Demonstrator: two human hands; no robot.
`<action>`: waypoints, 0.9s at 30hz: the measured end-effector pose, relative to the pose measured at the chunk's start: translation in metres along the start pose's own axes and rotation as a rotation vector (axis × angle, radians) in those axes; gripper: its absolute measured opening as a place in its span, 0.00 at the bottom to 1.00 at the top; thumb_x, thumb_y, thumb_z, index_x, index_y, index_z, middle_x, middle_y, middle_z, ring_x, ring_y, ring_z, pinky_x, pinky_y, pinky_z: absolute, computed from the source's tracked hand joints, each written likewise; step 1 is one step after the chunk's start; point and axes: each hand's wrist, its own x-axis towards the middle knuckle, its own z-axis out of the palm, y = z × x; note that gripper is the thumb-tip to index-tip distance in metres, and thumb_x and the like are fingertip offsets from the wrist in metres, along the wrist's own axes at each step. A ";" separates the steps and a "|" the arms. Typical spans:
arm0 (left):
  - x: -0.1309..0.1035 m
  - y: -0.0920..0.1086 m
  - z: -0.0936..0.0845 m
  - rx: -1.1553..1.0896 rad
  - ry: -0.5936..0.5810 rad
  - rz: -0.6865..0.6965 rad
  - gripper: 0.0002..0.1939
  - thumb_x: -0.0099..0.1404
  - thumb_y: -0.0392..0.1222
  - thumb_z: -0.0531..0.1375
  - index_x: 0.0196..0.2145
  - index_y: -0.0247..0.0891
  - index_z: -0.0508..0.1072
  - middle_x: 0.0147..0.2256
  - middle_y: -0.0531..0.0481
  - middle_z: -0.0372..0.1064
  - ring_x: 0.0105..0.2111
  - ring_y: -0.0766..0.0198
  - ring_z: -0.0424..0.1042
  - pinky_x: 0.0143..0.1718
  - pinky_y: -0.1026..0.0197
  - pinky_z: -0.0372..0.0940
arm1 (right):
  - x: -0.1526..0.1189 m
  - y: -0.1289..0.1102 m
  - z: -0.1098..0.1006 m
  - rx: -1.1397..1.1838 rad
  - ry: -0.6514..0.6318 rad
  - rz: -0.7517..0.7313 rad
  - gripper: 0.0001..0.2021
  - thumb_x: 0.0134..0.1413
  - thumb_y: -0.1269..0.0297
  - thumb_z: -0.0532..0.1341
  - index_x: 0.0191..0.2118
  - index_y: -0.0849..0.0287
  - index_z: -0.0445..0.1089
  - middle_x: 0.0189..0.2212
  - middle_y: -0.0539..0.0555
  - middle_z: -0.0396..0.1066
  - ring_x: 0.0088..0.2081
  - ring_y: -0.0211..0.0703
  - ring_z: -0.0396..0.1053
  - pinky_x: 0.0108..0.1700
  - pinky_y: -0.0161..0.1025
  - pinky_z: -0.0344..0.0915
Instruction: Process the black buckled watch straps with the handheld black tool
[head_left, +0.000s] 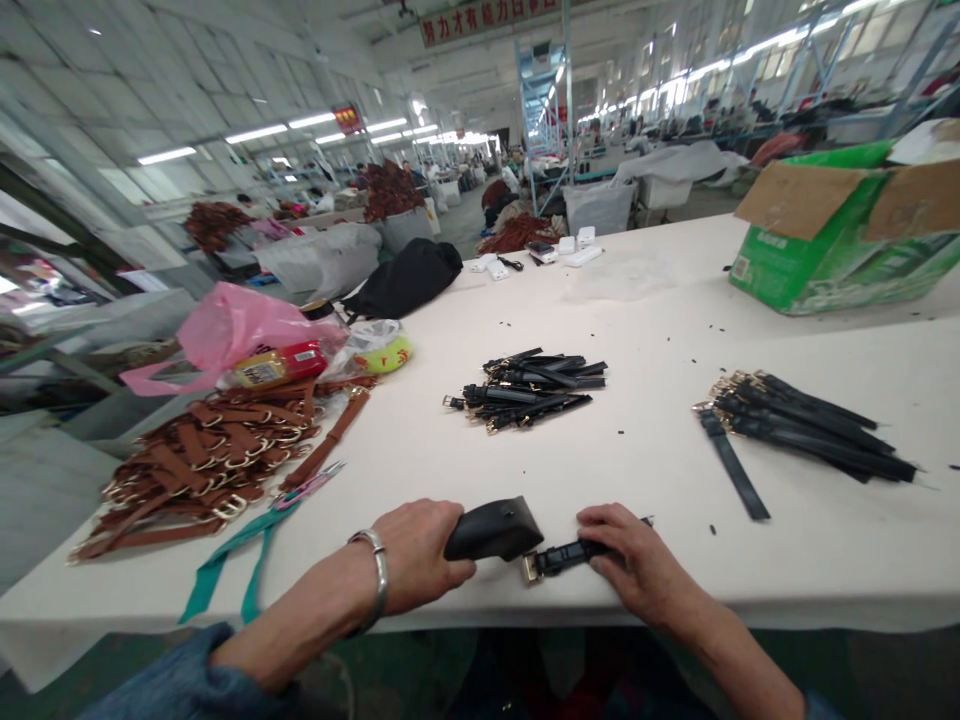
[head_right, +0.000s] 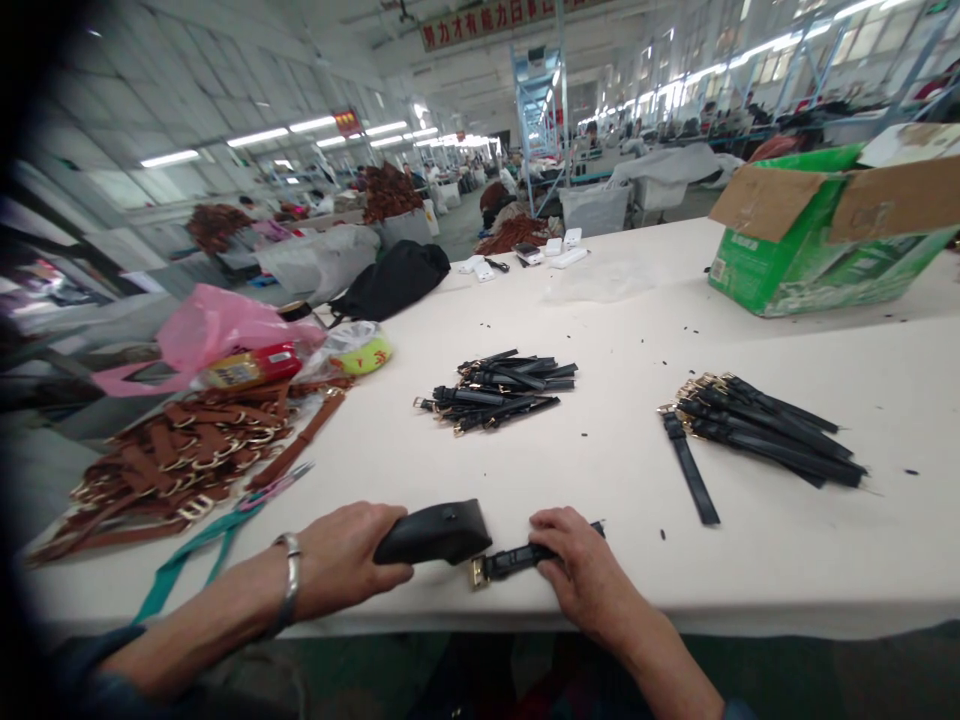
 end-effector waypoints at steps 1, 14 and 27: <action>-0.003 -0.004 -0.001 -0.008 -0.009 -0.002 0.15 0.50 0.52 0.54 0.32 0.41 0.69 0.30 0.47 0.70 0.31 0.59 0.69 0.29 0.61 0.60 | 0.000 0.001 0.000 0.001 0.003 0.003 0.17 0.45 0.76 0.56 0.43 0.56 0.66 0.45 0.57 0.62 0.48 0.47 0.60 0.49 0.49 0.58; 0.010 0.048 0.005 0.016 -0.001 0.092 0.16 0.50 0.51 0.53 0.32 0.39 0.69 0.31 0.45 0.70 0.32 0.55 0.70 0.30 0.59 0.63 | 0.002 -0.005 -0.002 0.016 -0.009 0.011 0.16 0.45 0.77 0.55 0.41 0.55 0.67 0.43 0.56 0.64 0.46 0.46 0.61 0.48 0.47 0.60; -0.013 0.032 0.012 0.033 -0.008 0.045 0.14 0.51 0.50 0.53 0.32 0.40 0.67 0.32 0.45 0.70 0.33 0.53 0.69 0.33 0.55 0.63 | 0.000 -0.001 -0.001 0.009 -0.027 0.016 0.16 0.47 0.75 0.56 0.43 0.55 0.66 0.44 0.56 0.63 0.47 0.46 0.60 0.49 0.47 0.59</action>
